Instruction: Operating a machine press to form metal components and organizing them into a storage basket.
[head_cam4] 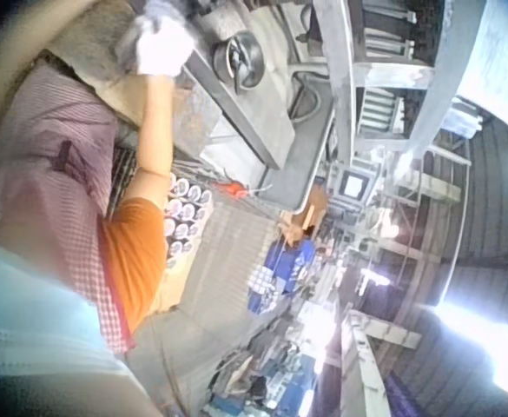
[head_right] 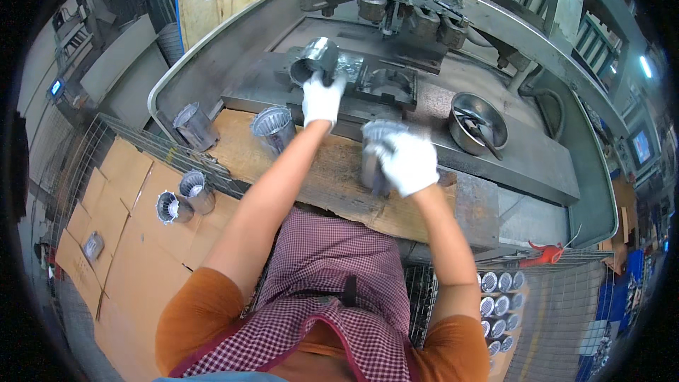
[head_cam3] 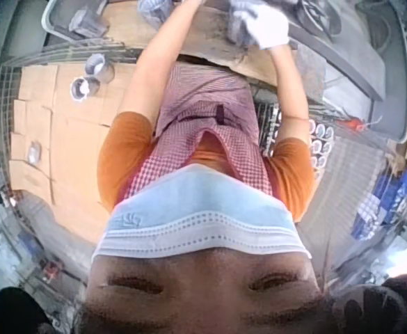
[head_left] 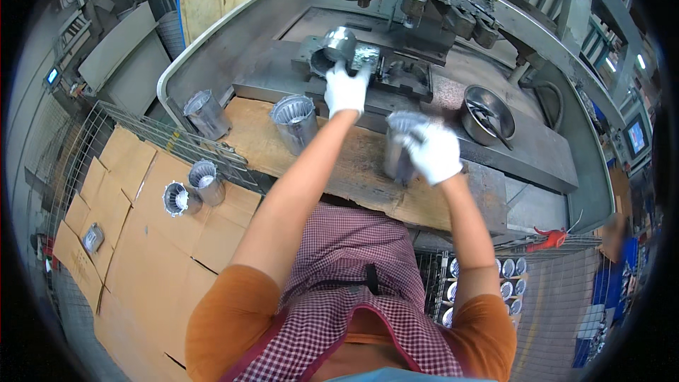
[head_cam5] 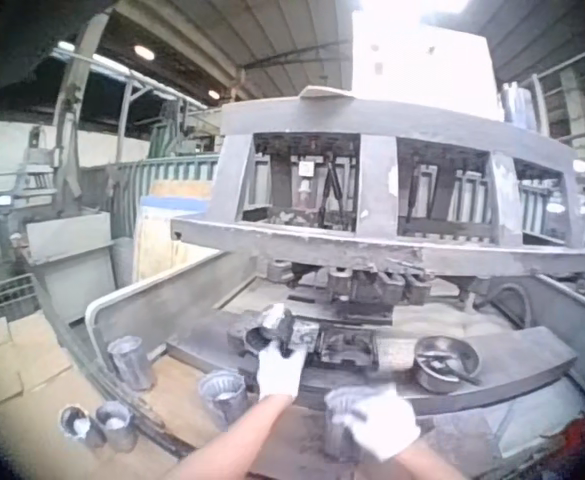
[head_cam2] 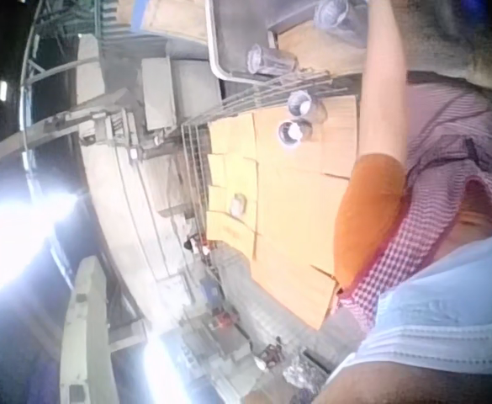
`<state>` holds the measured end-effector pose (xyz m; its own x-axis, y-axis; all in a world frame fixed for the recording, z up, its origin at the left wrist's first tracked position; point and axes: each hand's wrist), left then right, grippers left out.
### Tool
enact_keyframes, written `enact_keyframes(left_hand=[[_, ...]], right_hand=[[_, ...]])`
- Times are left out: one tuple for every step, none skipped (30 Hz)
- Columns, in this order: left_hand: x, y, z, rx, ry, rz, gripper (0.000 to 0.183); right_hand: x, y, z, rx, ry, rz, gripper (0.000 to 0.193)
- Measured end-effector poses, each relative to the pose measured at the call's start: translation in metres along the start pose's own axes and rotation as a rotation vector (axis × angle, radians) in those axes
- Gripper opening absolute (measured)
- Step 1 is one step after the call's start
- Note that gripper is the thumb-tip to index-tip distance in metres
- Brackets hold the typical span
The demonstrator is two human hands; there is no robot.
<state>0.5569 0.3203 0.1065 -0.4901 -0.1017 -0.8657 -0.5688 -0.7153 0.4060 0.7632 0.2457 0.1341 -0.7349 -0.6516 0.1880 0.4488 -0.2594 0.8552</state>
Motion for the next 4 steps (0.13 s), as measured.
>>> enact_keyframes(left_hand=[[0.002,-0.002,0.020,0.033,0.098,0.018,0.067],[0.003,-0.004,0.034,0.036,0.114,0.115,0.062],[0.006,-0.005,0.045,0.058,0.149,0.237,0.059],[0.021,-0.005,0.064,0.125,0.180,0.252,0.057]], right_hand=[[0.009,-0.007,-0.009,0.032,0.020,-0.013,0.033],[0.013,-0.013,-0.018,0.059,0.031,-0.030,0.032],[0.013,-0.024,-0.027,0.079,0.074,0.071,0.031],[0.025,-0.022,-0.034,0.016,0.100,0.051,0.032]])
Point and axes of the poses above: each hand's wrist, its own z-axis towards the middle knuckle, its own y-axis out of the back of the hand, x = y × z, and after that the axes turned 1 degree about x, right-handed
